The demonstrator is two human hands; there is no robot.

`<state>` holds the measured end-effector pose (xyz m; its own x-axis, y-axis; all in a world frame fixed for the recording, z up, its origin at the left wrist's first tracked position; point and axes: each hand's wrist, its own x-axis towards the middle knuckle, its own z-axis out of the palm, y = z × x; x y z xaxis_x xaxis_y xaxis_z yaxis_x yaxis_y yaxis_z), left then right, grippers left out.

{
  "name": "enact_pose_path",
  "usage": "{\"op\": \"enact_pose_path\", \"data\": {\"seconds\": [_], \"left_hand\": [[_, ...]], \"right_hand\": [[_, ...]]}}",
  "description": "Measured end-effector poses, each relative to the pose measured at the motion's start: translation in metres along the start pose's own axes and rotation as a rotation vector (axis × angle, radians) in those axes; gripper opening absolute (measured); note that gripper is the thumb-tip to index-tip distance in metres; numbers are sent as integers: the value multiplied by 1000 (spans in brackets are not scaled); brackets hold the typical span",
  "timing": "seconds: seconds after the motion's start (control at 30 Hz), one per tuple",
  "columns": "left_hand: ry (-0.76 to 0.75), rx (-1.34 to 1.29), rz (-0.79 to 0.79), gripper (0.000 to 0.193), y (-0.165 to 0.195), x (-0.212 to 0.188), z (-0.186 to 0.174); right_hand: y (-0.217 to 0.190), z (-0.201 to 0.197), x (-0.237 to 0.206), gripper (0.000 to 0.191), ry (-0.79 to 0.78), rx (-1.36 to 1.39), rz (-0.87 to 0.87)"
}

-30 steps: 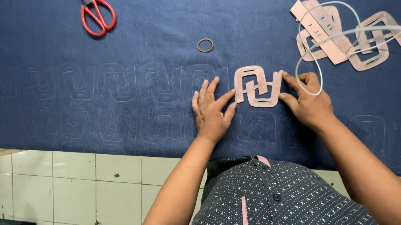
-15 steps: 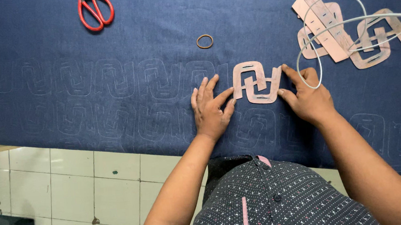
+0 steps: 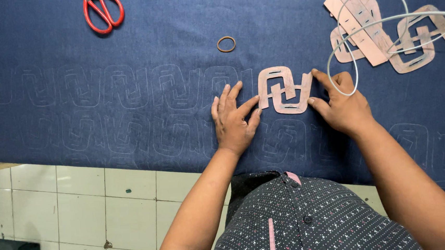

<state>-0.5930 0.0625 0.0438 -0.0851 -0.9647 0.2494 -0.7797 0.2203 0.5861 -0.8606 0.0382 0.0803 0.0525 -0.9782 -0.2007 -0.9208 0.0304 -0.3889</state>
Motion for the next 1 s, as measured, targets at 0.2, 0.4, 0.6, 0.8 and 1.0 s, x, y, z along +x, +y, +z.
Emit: {"op": "enact_pose_path", "data": {"seconds": [0.2, 0.4, 0.6, 0.8, 1.0], "left_hand": [[-5, 5, 5, 29, -3, -1, 2], [3, 5, 11, 28, -3, -1, 2], [-7, -5, -4, 34, 0, 3, -1], [-240, 133, 195, 31, 24, 13, 17], [-333, 165, 76, 49, 52, 7, 55]], "right_hand": [[-1, 2, 0, 73, -20, -10, 25], [0, 2, 0, 72, -28, -17, 24], [1, 6, 0, 73, -2, -20, 3], [-1, 7, -1, 72, -10, -27, 41], [-16, 3, 7, 37, 222, 112, -187]]}}
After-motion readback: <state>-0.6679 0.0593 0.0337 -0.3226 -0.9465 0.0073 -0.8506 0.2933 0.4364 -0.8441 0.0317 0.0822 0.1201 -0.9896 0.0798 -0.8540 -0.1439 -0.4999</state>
